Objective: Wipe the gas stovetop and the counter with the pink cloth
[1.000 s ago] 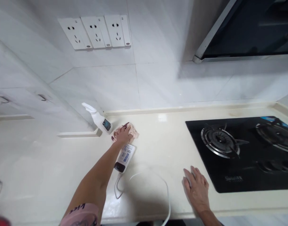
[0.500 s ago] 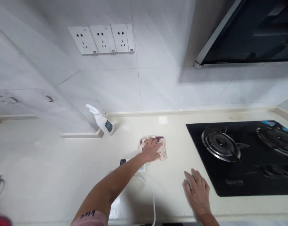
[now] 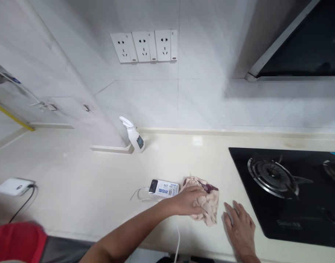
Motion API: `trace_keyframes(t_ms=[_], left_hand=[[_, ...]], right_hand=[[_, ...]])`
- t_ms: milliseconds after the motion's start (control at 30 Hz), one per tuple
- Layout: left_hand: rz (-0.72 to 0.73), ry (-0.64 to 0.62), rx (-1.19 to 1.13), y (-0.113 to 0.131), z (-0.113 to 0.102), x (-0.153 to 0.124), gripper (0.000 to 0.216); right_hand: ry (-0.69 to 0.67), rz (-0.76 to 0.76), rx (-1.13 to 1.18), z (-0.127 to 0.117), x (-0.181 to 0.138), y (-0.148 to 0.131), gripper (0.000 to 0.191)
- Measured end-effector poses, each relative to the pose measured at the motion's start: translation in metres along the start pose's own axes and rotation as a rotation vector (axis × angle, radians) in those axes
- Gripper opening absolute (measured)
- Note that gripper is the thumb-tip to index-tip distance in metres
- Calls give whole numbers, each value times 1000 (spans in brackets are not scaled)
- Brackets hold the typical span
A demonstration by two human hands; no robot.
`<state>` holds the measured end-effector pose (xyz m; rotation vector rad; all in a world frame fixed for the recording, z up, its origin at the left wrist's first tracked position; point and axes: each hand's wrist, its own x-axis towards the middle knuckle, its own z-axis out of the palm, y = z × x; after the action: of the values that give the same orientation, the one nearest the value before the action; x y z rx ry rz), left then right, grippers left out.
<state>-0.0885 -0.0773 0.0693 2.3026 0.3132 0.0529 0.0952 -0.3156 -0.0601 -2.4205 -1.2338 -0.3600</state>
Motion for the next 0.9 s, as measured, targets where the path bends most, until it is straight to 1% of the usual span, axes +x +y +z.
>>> trace_keyframes(t_ms=[100, 167, 233, 300, 400, 467, 500, 567, 633, 700, 733, 800, 867, 900], left_hand=[[-134, 304, -77, -7, -25, -55, 44], [-243, 531, -85, -12, -33, -101, 35], [-346, 738, -76, -15, -34, -146, 30], [-415, 908, -51, -16, -30, -184, 28], [-499, 1190, 30, -23, -24, -223, 25], [-584, 1315, 76, -35, -22, -240, 34], [-638, 1340, 83, -42, -20, -247, 39], [-736, 1340, 66, -56, -11, -261, 46], [-774, 1276, 26, -64, 5, -271, 51], [-740, 1175, -14, -63, 29, -274, 53], [-695, 1109, -22, -60, 42, -272, 52], [-544, 938, 21, -53, 68, -260, 41], [-343, 740, 124, -46, 87, -235, 29], [-282, 678, 153, -44, 92, -219, 27]], right_hand=[[-4, 5, -6, 1, -1, 1, 48], [-6, 6, -9, 0, 0, 0, 48], [-10, 11, -11, -1, 0, -1, 48], [-13, 19, -12, -1, 0, -1, 49], [-35, 42, -18, -1, -1, -2, 52], [-63, 63, -25, -1, -2, -3, 54], [-78, 71, -29, -2, -2, -3, 55], [-99, 81, -32, -2, -2, -4, 56], [-101, 86, -32, -3, -2, -5, 56], [-100, 83, -28, -4, -2, -5, 56], [-100, 81, -25, -4, -2, -5, 56], [-102, 78, -19, -3, -3, -4, 56], [-99, 77, -15, -3, -4, -3, 57], [-94, 76, -14, -2, -4, -3, 57]])
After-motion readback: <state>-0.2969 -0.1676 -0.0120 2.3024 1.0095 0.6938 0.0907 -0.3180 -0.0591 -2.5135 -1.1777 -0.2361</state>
